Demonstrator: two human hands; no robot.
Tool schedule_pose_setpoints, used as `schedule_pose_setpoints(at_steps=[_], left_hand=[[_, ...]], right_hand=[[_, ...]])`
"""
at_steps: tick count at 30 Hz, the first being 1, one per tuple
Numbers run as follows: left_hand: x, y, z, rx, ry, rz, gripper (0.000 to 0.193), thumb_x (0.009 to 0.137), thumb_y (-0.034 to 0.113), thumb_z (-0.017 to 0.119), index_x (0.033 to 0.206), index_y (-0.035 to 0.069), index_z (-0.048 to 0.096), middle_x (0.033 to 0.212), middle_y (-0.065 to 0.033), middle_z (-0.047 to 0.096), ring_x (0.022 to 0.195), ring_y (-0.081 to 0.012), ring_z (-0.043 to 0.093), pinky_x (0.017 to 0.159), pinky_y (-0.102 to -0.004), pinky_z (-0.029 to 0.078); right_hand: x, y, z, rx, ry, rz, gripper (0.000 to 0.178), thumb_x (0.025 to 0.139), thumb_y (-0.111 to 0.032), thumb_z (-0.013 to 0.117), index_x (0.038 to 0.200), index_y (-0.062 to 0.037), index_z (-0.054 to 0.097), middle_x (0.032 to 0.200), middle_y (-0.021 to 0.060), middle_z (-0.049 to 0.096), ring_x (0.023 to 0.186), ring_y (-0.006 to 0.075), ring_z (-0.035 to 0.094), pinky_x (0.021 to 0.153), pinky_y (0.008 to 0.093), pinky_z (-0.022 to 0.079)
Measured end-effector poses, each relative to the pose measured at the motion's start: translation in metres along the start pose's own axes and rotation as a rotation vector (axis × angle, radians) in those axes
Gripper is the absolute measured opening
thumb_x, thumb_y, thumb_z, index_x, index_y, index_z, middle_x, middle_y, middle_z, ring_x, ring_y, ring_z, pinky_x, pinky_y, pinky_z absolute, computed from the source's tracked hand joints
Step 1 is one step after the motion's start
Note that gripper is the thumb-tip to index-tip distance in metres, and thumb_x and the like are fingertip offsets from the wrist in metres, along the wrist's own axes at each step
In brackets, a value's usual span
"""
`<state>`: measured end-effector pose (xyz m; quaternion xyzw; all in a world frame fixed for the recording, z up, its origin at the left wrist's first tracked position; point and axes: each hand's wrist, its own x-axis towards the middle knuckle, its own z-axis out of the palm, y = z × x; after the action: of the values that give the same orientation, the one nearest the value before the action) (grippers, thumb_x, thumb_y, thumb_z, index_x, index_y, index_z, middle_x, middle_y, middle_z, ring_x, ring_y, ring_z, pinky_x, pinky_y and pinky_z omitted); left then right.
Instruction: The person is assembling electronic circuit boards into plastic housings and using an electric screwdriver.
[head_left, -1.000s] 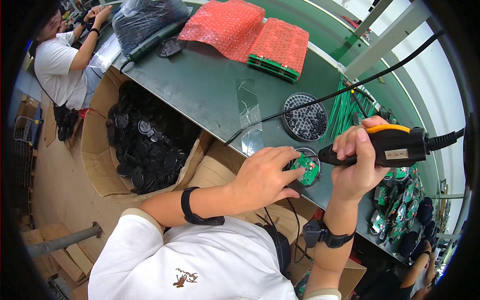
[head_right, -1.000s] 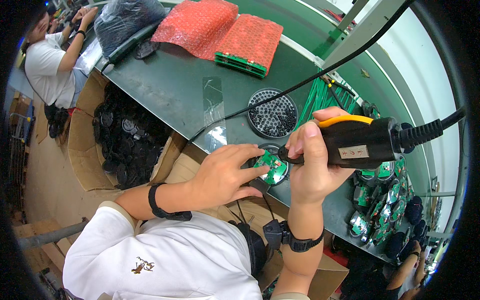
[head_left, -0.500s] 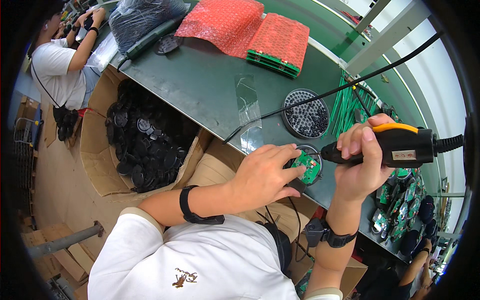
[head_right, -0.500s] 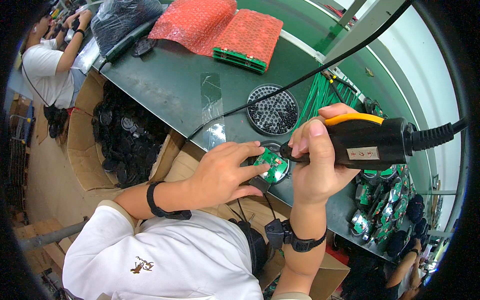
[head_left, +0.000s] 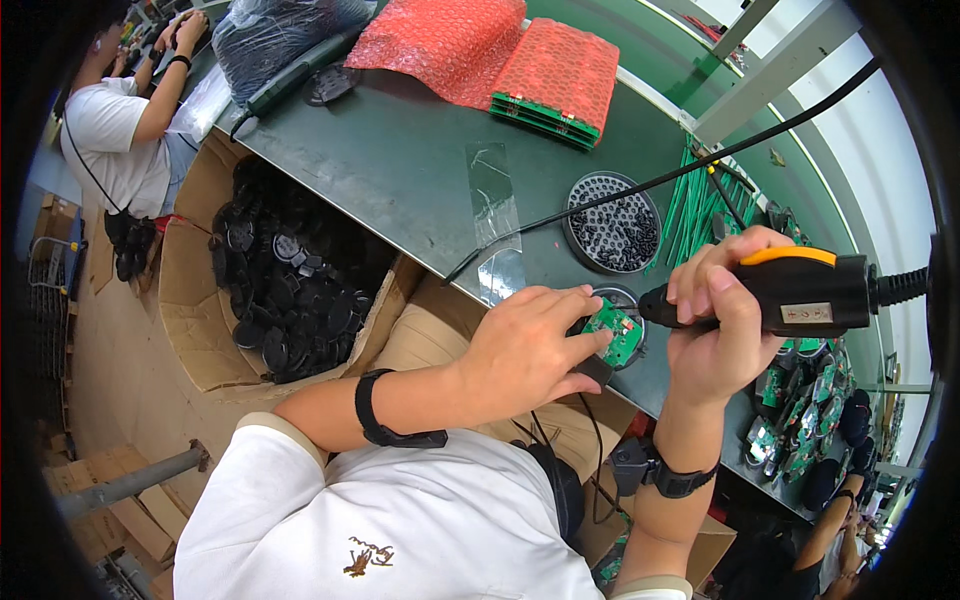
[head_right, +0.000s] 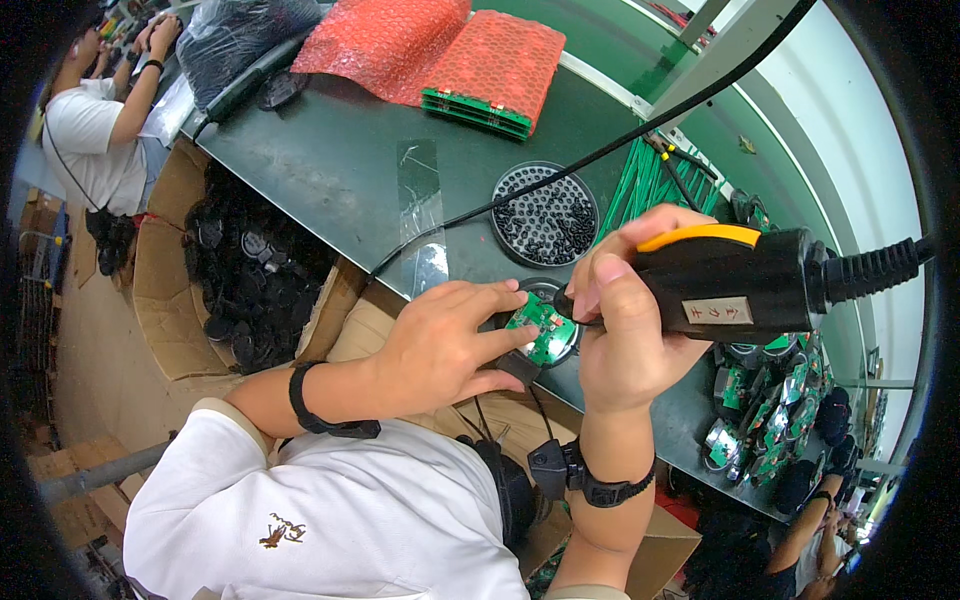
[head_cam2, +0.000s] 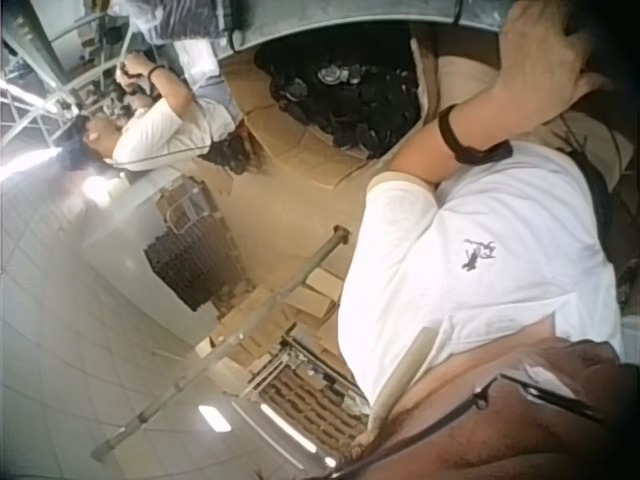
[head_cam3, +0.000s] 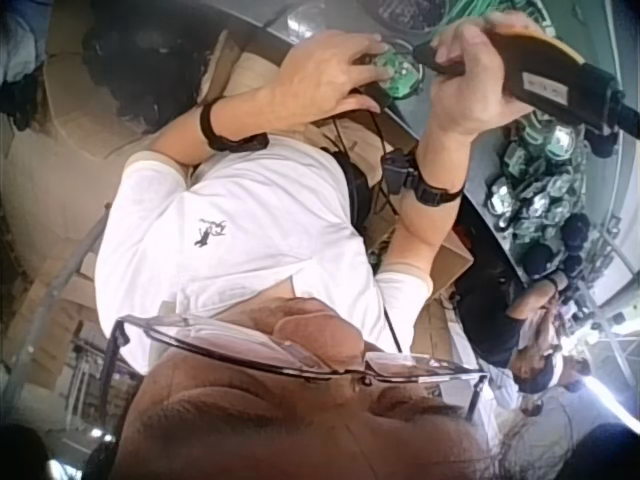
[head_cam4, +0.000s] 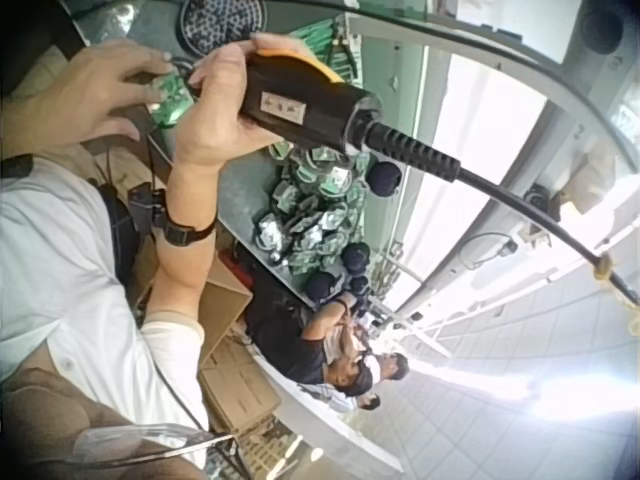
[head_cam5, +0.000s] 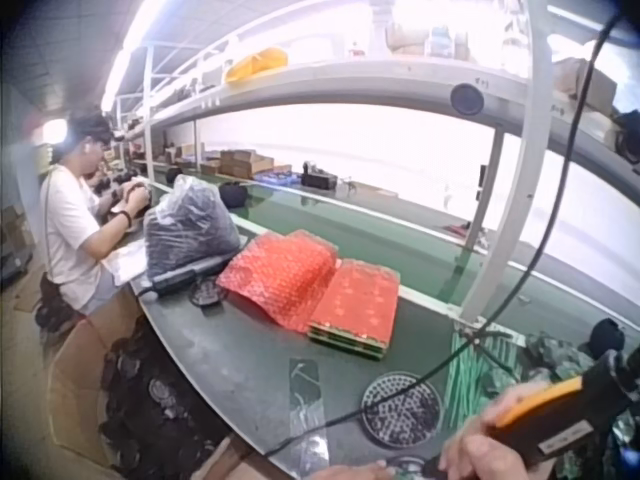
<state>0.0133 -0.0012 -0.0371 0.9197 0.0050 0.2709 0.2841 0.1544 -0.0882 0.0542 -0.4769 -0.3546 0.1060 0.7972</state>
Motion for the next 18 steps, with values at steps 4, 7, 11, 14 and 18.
schedule_pose_setpoints(at_steps=[4, 7, 11, 14, 18], left_hand=[[0.0012, -0.0004, -0.0006, 0.003, -0.003, 0.002, 0.054, 0.069, 0.037, 0.088, 0.114, 0.01, 0.076, 0.129, -0.0135, 0.066, 0.12, -0.033, 0.065, 0.094, -0.0433, 0.053], [0.0016, -0.0005, -0.0013, -0.005, -0.007, 0.004, 0.054, 0.068, 0.037, 0.088, 0.113, 0.009, 0.076, 0.129, -0.0133, 0.066, 0.12, -0.033, 0.065, 0.094, -0.0432, 0.053], [0.0009, -0.0009, -0.0011, 0.001, -0.006, 0.011, 0.055, 0.068, 0.036, 0.088, 0.114, 0.009, 0.076, 0.129, -0.0133, 0.066, 0.12, -0.0331, 0.065, 0.093, -0.0432, 0.053], [-0.0002, -0.0008, -0.0006, 0.007, -0.002, 0.013, 0.055, 0.069, 0.037, 0.088, 0.114, 0.009, 0.076, 0.128, -0.0131, 0.066, 0.12, -0.0331, 0.065, 0.093, -0.0433, 0.053], [-0.0003, 0.0005, -0.0012, 0.021, -0.004, 0.019, 0.054, 0.071, 0.039, 0.087, 0.115, 0.01, 0.076, 0.127, -0.0127, 0.066, 0.12, -0.0332, 0.065, 0.093, -0.0438, 0.052]], right_hand=[[0.0026, 0.0011, -0.0021, 0.099, -0.059, 0.036, 0.028, 0.083, 0.0, 0.064, 0.107, 0.0006, 0.052, 0.069, 0.0075, 0.053, 0.05, 0.0133, 0.047, 0.05, 0.0281, 0.044], [0.0013, 0.004, -0.0012, 0.079, -0.051, 0.024, 0.028, 0.082, 0.001, 0.064, 0.108, 0.0008, 0.052, 0.07, 0.0078, 0.053, 0.05, 0.0133, 0.048, 0.05, 0.0286, 0.045], [-0.0009, 0.0035, -0.0011, 0.024, -0.033, 0.045, 0.028, 0.082, 0.001, 0.064, 0.107, 0.001, 0.052, 0.071, 0.0081, 0.053, 0.05, 0.0136, 0.048, 0.05, 0.0293, 0.046], [-0.0009, 0.0036, -0.0013, 0.039, -0.036, 0.06, 0.027, 0.083, 0.001, 0.063, 0.107, 0.0014, 0.051, 0.071, 0.0086, 0.054, 0.051, 0.0134, 0.049, 0.05, 0.0288, 0.047], [0.0007, 0.0048, -0.0012, 0.007, -0.04, 0.042, 0.027, 0.083, 0.002, 0.062, 0.109, 0.0033, 0.055, 0.072, 0.0082, 0.056, 0.051, 0.0131, 0.052, 0.05, 0.0283, 0.047]])
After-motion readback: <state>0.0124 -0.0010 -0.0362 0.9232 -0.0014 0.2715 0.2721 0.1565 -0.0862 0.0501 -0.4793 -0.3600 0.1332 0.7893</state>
